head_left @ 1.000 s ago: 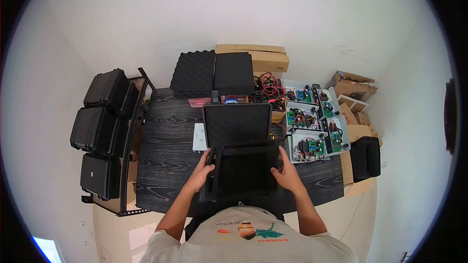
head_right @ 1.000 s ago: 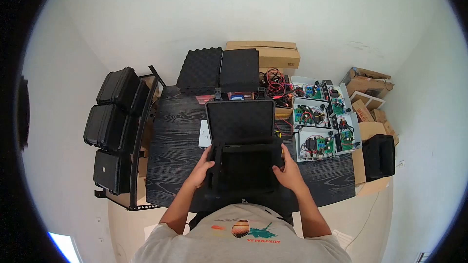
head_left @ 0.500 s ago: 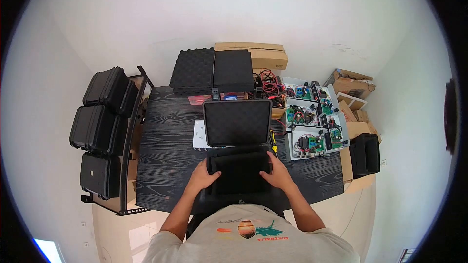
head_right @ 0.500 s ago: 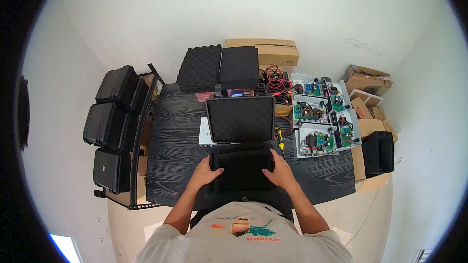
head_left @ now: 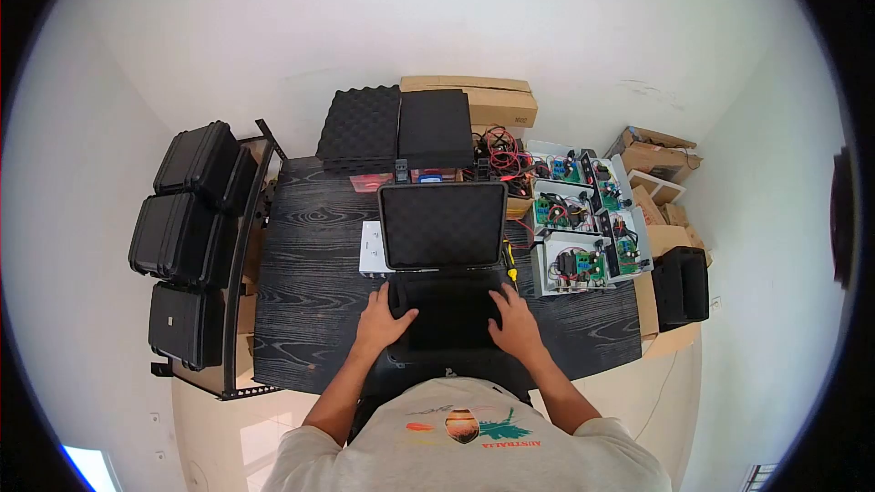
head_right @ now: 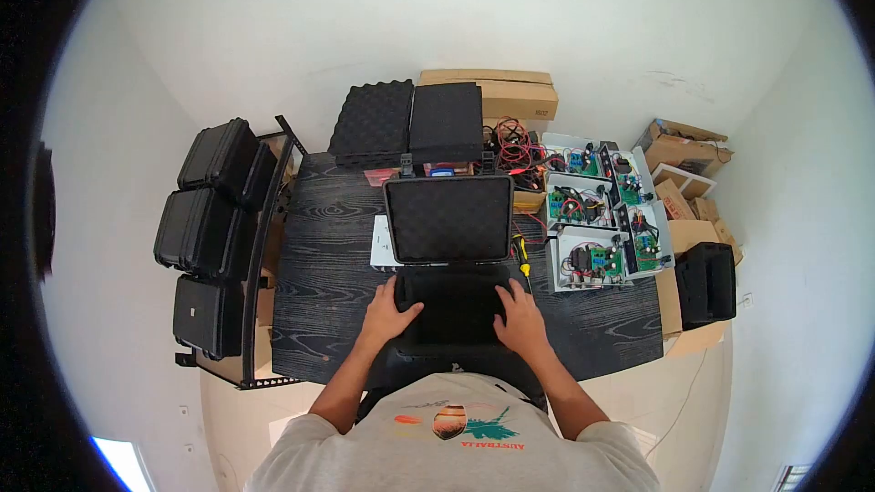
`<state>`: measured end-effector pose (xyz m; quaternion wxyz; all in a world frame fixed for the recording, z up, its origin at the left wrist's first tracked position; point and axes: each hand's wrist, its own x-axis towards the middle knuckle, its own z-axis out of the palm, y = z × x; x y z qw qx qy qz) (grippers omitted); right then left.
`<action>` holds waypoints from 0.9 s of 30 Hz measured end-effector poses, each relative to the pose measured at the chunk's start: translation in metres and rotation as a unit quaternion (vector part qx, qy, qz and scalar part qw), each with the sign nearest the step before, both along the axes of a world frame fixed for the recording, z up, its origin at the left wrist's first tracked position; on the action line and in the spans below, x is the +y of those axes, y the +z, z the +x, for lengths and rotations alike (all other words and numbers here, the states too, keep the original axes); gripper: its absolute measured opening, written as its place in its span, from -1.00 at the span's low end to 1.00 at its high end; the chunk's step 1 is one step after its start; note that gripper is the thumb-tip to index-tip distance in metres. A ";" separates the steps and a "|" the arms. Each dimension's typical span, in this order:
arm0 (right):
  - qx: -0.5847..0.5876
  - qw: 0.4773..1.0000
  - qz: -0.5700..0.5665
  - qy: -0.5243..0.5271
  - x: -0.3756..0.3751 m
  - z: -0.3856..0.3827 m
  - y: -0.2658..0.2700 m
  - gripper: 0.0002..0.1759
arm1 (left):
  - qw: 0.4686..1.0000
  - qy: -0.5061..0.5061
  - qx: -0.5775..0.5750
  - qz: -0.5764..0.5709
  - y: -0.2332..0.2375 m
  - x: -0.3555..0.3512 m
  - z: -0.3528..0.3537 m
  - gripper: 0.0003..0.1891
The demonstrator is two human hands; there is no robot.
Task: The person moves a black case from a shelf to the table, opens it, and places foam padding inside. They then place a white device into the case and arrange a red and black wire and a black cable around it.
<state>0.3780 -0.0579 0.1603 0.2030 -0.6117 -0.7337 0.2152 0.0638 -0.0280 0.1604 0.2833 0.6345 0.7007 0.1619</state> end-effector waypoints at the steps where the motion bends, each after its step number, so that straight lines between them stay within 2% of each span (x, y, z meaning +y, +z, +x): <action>1: 0.003 1.000 0.003 0.008 -0.003 -0.001 0.000 -0.25 | 1.000 -0.009 -0.006 0.007 -0.003 -0.001 -0.001 -0.05; 4: 0.030 0.999 0.003 0.041 -0.004 0.004 -0.015 -0.33 | 0.999 -0.033 -0.027 0.026 -0.010 -0.008 -0.004 -0.07; 9: 0.036 0.999 0.026 0.030 -0.005 0.003 -0.011 -0.42 | 0.993 -0.043 -0.086 0.074 -0.021 -0.014 -0.004 -0.14; 14: 0.026 0.998 0.037 0.031 -0.006 0.002 -0.024 -0.48 | 0.987 -0.065 -0.045 0.138 -0.052 -0.030 -0.003 -0.23; 22: 0.116 0.993 0.021 0.023 -0.014 -0.010 -0.020 -0.50 | 0.981 -0.059 -0.082 0.164 -0.045 -0.031 -0.008 -0.26; 25: 0.020 0.997 0.056 0.048 -0.018 -0.005 -0.042 -0.51 | 0.986 -0.074 -0.064 0.138 -0.046 -0.031 -0.009 -0.27; 27: -0.039 0.998 0.019 0.042 -0.023 0.002 -0.047 -0.50 | 0.987 -0.094 -0.023 0.130 -0.046 -0.031 -0.007 -0.26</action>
